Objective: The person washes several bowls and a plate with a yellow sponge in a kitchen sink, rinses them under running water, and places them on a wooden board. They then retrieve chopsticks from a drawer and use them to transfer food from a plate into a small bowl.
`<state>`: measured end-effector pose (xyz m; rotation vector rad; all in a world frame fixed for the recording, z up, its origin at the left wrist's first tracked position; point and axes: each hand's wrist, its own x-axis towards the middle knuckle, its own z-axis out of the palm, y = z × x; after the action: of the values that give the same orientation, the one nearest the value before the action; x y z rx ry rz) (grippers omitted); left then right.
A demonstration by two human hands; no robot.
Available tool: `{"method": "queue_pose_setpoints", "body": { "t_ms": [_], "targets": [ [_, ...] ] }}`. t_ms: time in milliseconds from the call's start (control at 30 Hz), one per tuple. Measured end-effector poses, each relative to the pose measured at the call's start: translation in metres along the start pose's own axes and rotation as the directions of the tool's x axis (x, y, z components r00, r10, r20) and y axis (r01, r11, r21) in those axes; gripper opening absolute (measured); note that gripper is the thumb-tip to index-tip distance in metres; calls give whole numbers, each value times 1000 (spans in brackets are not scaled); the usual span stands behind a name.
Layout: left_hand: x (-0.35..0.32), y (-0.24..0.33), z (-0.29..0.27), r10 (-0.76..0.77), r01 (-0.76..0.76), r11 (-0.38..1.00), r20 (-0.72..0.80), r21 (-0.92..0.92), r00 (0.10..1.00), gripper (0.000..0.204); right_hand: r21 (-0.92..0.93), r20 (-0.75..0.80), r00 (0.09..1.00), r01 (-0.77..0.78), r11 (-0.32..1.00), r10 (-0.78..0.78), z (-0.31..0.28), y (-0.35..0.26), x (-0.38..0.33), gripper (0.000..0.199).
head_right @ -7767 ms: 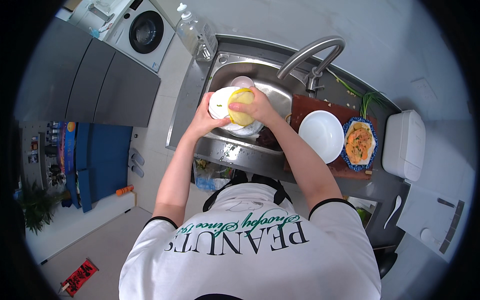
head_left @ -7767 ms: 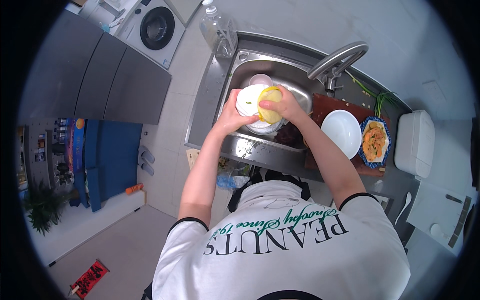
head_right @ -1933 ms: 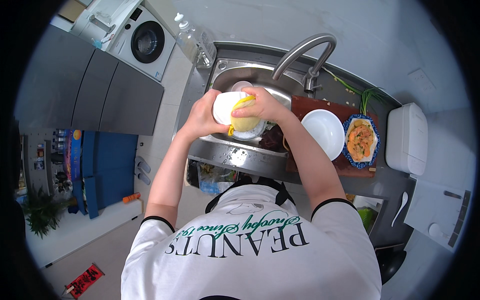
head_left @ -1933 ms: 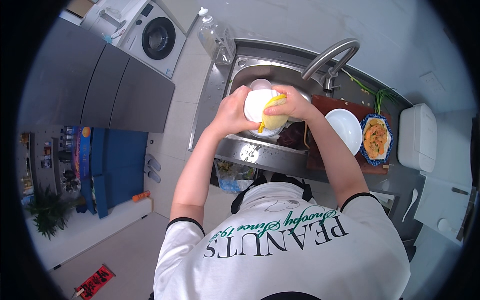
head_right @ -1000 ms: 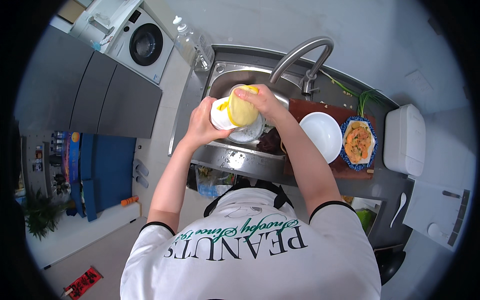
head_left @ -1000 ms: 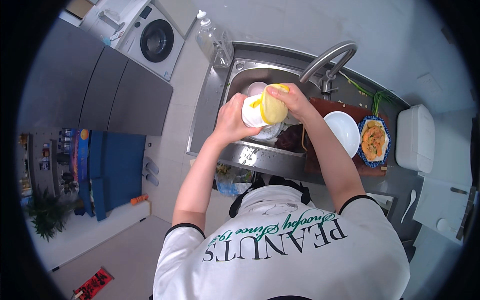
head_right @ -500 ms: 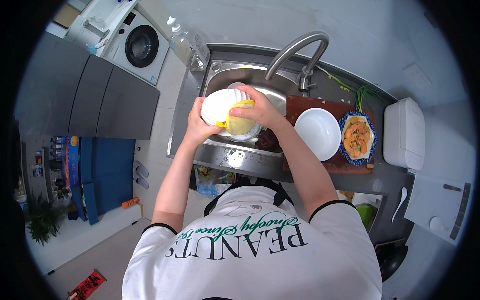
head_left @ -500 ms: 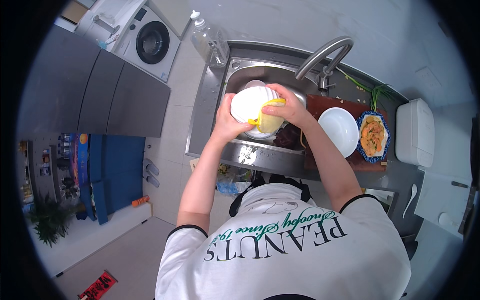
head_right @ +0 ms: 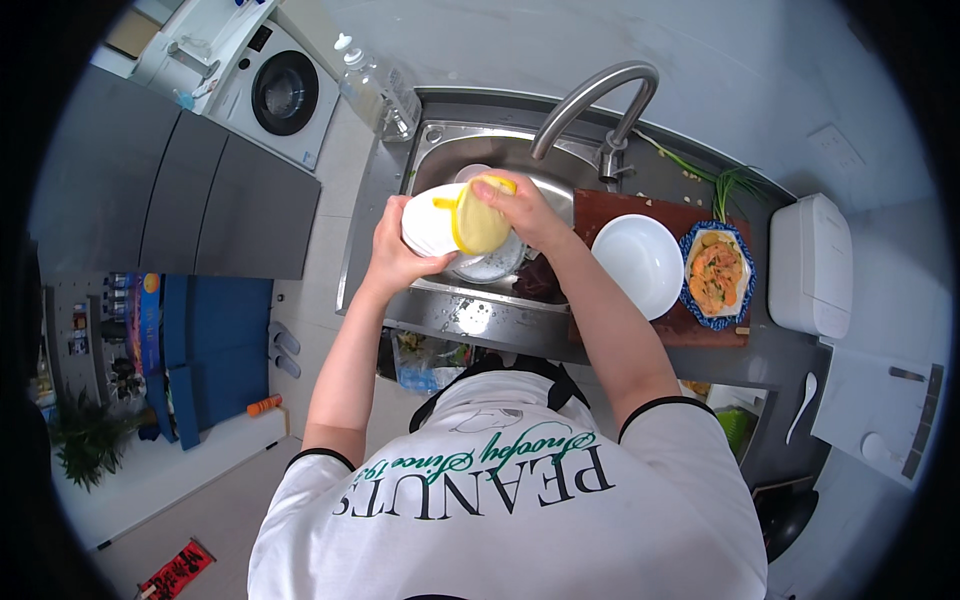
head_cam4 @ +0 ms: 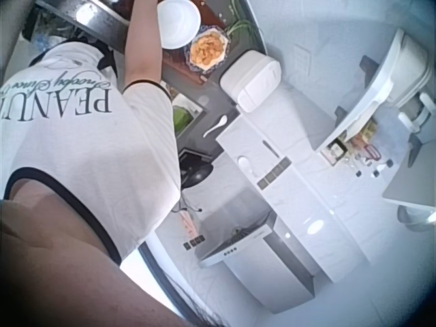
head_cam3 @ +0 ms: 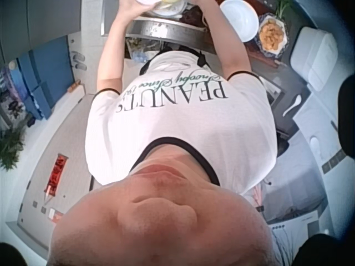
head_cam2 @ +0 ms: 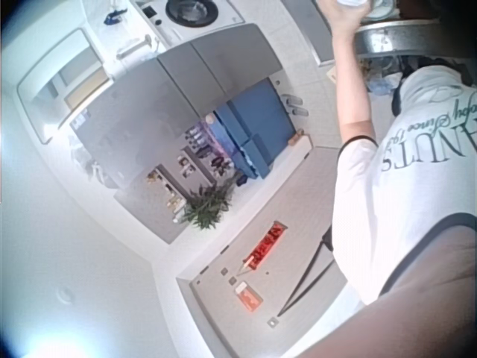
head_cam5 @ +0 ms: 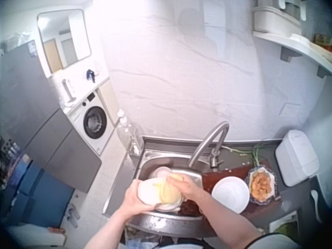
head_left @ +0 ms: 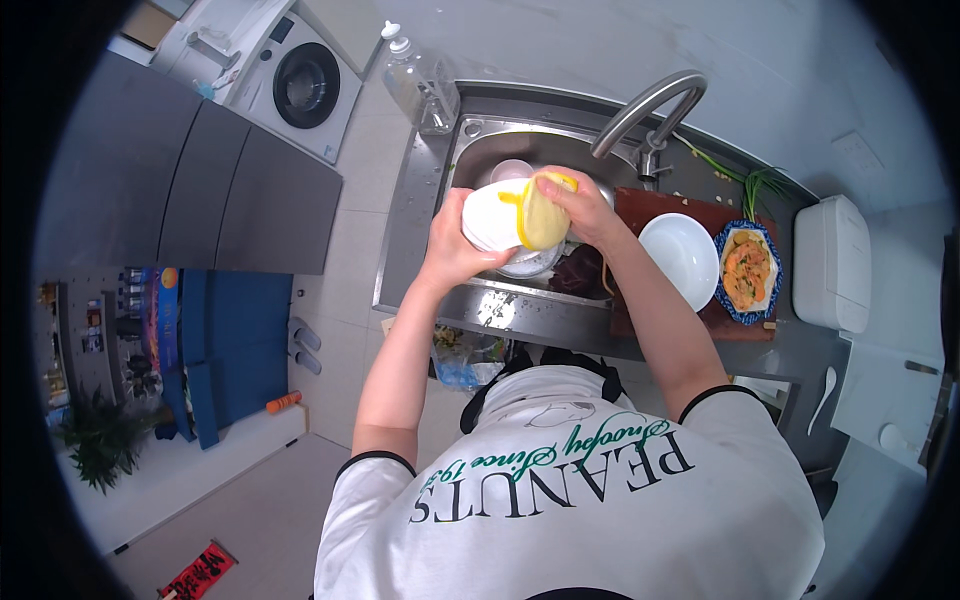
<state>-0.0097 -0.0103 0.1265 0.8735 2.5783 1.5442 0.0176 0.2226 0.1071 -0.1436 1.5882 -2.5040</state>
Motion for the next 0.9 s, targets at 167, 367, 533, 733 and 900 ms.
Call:
{"method": "queue_pose_setpoints", "body": {
  "t_ms": [167,367,533,733,900],
  "targets": [
    [-1,-21,4,-141,144,946,31,-291,990,73,-308,33,986,165,937,-163,14,-8,-12,50],
    [-2,-15,5,-132,141,966,54,-218,990,74,-233,-49,997,40,972,-53,6,-1,-14,46],
    [0,5,1,-55,63,996,106,-71,993,74,65,-160,984,-73,995,82,-9,9,-2,29],
    [10,9,-6,-42,43,999,100,-12,994,72,-143,-57,997,34,989,-42,1,1,-4,38],
    [18,9,-18,-110,99,993,242,58,964,67,-546,100,992,117,829,-75,13,-8,-4,54]
  ]
}}
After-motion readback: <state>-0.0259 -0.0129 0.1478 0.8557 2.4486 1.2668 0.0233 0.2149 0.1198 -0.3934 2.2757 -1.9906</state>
